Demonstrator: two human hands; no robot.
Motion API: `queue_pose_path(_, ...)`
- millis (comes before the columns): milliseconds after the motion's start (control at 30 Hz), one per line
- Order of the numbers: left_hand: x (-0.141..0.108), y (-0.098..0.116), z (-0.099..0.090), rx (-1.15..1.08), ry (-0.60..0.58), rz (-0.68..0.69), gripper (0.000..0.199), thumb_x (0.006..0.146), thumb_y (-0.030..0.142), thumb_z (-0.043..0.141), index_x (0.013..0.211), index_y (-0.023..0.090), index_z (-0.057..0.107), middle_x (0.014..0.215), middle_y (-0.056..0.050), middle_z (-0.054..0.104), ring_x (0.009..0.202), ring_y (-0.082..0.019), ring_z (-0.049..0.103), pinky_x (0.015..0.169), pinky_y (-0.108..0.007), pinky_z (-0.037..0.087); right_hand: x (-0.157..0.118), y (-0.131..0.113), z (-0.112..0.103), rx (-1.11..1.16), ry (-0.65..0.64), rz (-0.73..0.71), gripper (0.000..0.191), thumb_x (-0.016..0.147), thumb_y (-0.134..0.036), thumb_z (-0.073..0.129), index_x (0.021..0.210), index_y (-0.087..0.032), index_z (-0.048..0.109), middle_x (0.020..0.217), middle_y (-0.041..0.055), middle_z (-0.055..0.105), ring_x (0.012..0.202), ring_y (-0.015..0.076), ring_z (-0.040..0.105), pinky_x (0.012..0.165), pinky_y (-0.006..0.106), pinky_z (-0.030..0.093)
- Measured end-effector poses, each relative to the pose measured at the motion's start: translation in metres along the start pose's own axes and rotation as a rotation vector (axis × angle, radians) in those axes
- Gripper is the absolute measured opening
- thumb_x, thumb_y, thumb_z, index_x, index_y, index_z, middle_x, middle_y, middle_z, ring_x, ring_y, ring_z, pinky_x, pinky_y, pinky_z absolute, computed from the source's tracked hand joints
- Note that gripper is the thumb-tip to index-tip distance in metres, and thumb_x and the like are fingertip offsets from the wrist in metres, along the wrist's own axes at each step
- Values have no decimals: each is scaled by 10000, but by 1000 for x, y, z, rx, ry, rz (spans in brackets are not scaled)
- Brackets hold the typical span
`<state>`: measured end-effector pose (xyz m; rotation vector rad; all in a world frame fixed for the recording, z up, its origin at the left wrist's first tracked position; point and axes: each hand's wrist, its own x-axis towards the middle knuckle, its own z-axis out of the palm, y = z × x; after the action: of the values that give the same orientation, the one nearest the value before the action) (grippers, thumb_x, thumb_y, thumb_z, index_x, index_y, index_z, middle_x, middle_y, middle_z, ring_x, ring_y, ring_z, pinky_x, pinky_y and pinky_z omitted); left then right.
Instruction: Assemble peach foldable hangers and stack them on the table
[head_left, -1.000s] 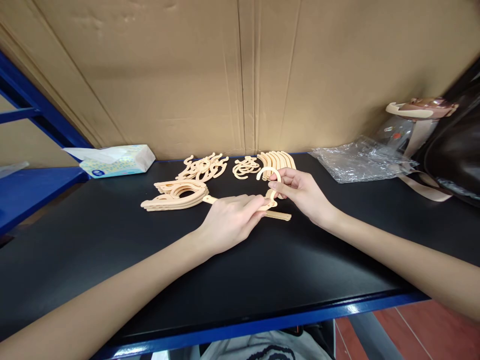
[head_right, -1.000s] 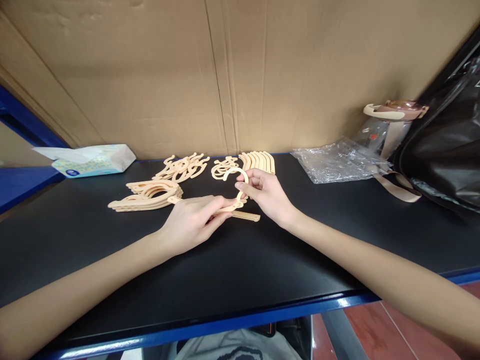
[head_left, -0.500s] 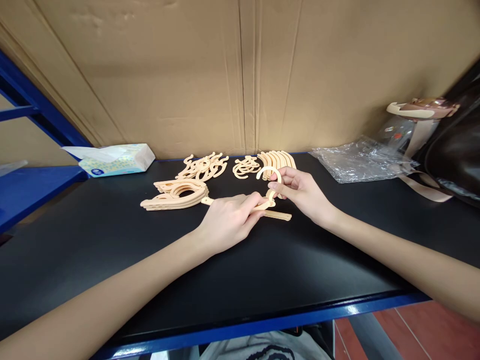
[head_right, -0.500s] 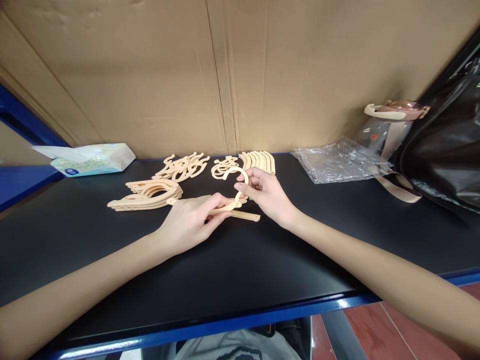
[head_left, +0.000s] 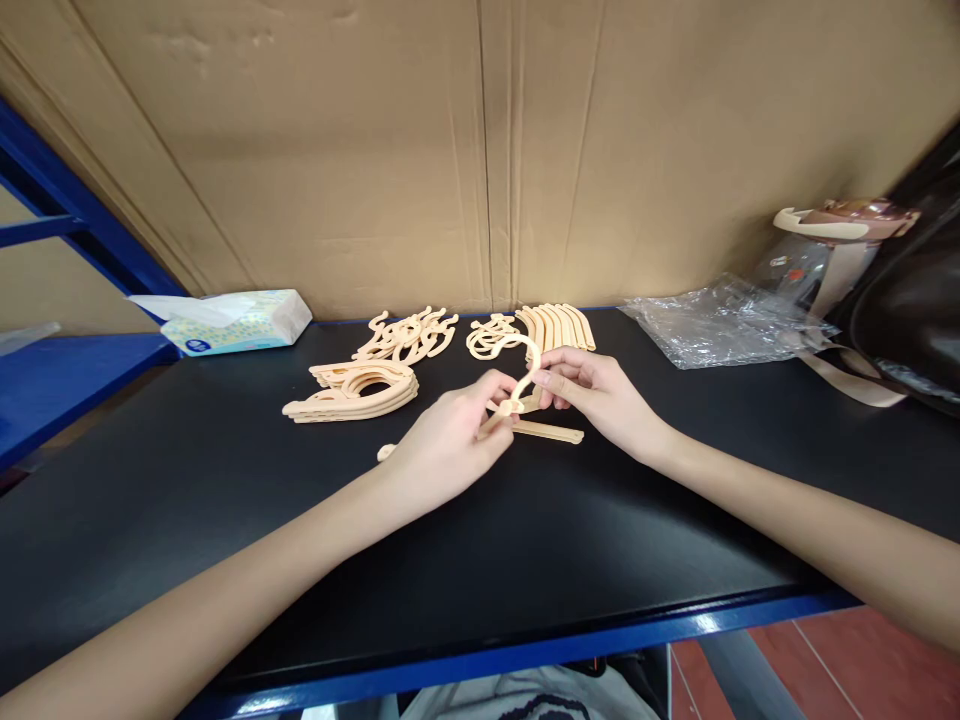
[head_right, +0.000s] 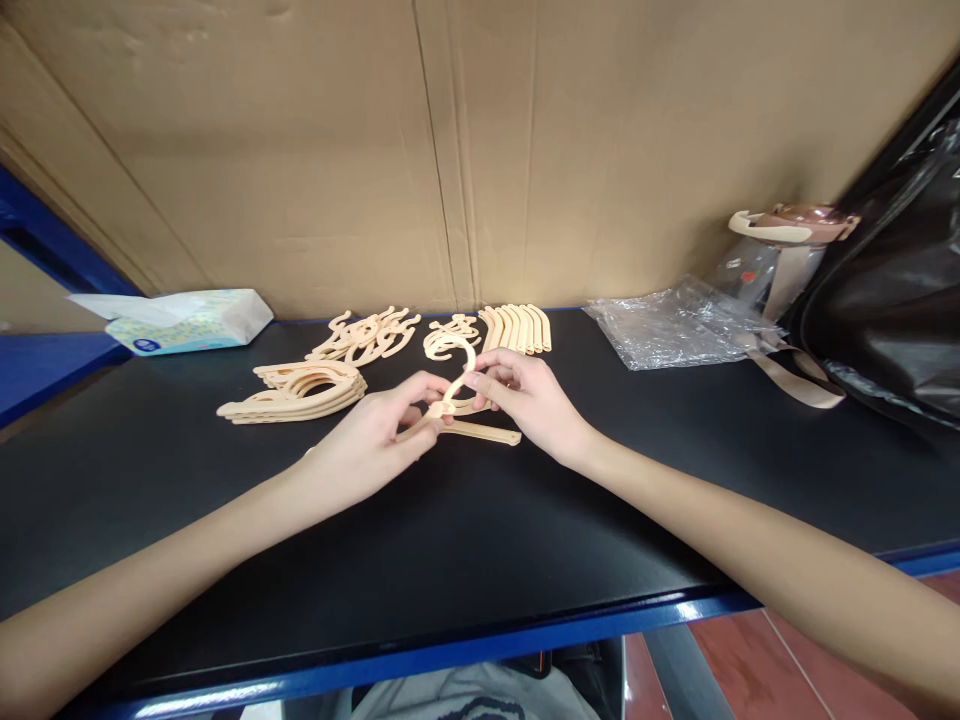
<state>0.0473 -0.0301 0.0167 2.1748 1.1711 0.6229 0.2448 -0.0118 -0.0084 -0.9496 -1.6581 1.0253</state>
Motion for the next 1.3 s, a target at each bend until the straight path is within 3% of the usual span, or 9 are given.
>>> queue_pose_path(133,8,-3,-9,-449,25,-314,132,818,158,518,923,214,462,858,2,601,498,-104,507,321,-177,330,-3,-1,-2,-282,-43,-96,186,869,-366,628,919,-187,643,733,-7,650,657,124,578,617,263,432)
queue_pose_path(300,12,-6,-11,-661,19,-434,107,790,144,513,849,192,438,827,-21,576,503,-99,513,325,-173,374,-7,-6,-1,-596,-235,-368,72,906,-257,605,918,-205,655,858,13,651,802,149,570,707,275,446)
queue_pose_path(400,11,-5,-10,-772,-2,-459,104,779,121,512,786,182,427,759,-8,540,492,-88,493,334,-166,380,-8,-6,0,-652,-319,-418,92,925,-231,579,981,-220,650,933,24,665,874,169,572,757,296,456)
queue_pose_path(533,13,-6,-10,-856,-5,-486,82,783,98,505,781,165,458,705,6,506,460,-76,462,322,-160,363,-8,-5,-1,-647,-371,-370,112,921,-230,583,1016,-220,643,1019,34,640,890,169,590,764,294,472)
queue_pose_path(800,12,-10,-8,-924,22,-491,107,922,153,434,881,142,532,655,27,465,430,-63,415,329,-157,369,-9,-6,2,-700,-381,-336,172,966,-212,489,1046,-223,641,997,38,627,883,166,589,780,300,474)
queue_pose_path(1300,10,-9,-4,-885,0,-457,110,951,154,456,962,116,558,774,-41,627,501,-89,507,371,-178,428,-10,-7,6,-862,-409,-375,236,991,-251,442,1112,-218,642,963,45,605,892,179,561,792,312,459)
